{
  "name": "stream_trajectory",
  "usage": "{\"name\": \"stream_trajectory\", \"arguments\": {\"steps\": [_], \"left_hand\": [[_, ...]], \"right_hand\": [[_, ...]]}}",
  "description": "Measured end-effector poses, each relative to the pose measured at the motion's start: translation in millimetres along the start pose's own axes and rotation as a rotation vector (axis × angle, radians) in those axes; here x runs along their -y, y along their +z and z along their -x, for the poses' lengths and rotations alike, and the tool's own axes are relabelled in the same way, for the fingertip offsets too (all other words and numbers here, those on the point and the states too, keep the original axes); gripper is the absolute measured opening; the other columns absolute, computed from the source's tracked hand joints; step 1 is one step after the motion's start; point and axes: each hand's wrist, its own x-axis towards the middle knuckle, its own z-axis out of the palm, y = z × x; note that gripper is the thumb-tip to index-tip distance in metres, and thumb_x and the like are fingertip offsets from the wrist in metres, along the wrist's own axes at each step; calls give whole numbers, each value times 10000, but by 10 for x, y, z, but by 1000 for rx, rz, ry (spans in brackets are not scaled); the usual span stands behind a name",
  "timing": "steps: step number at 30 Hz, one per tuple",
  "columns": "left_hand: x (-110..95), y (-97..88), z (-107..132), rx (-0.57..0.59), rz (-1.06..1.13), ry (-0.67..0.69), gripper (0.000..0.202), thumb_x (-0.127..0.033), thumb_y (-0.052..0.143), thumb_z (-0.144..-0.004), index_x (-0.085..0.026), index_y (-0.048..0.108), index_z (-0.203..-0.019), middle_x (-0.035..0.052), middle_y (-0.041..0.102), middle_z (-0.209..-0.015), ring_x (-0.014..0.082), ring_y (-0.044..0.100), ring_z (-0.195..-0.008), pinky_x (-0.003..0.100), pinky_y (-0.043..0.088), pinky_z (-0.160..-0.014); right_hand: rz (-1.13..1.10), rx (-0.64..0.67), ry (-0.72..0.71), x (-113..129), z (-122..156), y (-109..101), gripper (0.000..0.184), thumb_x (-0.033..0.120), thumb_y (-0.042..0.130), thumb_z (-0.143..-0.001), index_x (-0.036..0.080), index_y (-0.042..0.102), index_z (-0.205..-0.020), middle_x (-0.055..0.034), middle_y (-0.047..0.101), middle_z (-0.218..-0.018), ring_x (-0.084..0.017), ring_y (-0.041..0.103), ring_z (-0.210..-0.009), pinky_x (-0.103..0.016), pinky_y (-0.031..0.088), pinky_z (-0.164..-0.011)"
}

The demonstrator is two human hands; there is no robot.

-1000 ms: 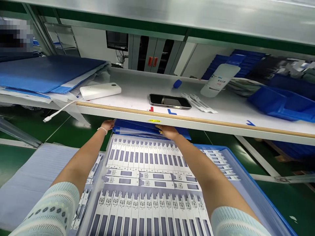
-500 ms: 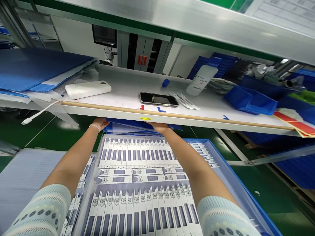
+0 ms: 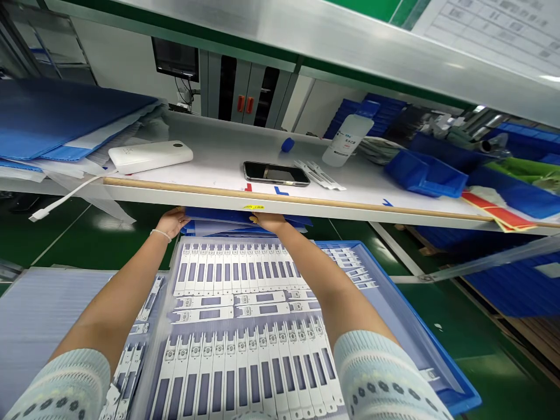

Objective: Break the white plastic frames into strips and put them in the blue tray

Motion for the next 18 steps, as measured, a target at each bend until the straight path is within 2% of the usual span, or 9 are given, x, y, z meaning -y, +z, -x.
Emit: {"name": "stream_trajectory", "arguments": {"steps": [3,7,10,13,18], "left_hand": [[-7,69,103,66,24,-10,322,-344,579,-888,-157,568,-1151,86,601,-1141,200,611,-956,404,541,-802],[-60,214,209,149,31,4,298,-331,586,-885,-149,579,-1121,79,613,-1102,191,617,-927,390,547,-782],[-101,306,262,146,30,41,287,-323,587,-885,-149,580,-1113,74,614,-1087,183,617,-907,376,549,-765],[-109,366,288,116,9,72,291,-319,588,-885,-150,576,-1121,76,609,-1100,184,615,-915,376,550,-765],[-35,382,247,61,-110,34,309,-334,588,-884,-152,575,-1134,82,607,-1123,195,613,-942,396,545,-790]], "right_hand": [[85,0,-24,95,-6,-9,474,460,478,-915,189,551,-1296,-127,614,-1269,-351,538,-1202,-498,415,-1030],[186,-1,-93,343,-65,8,552,485,412,-946,162,465,-1390,-140,553,-1347,-362,449,-1294,-504,354,-1081],[196,5,-100,452,-82,-48,534,488,387,-958,160,501,-1364,-136,539,-1364,-359,441,-1300,-490,347,-1087],[202,-13,-139,467,-46,-139,600,549,429,-928,153,482,-1377,-154,542,-1354,-378,421,-1308,-517,303,-1107],[199,-2,-130,423,11,-186,483,376,298,-992,112,487,-1350,-187,521,-1357,-355,439,-1293,-538,285,-1108]]}}
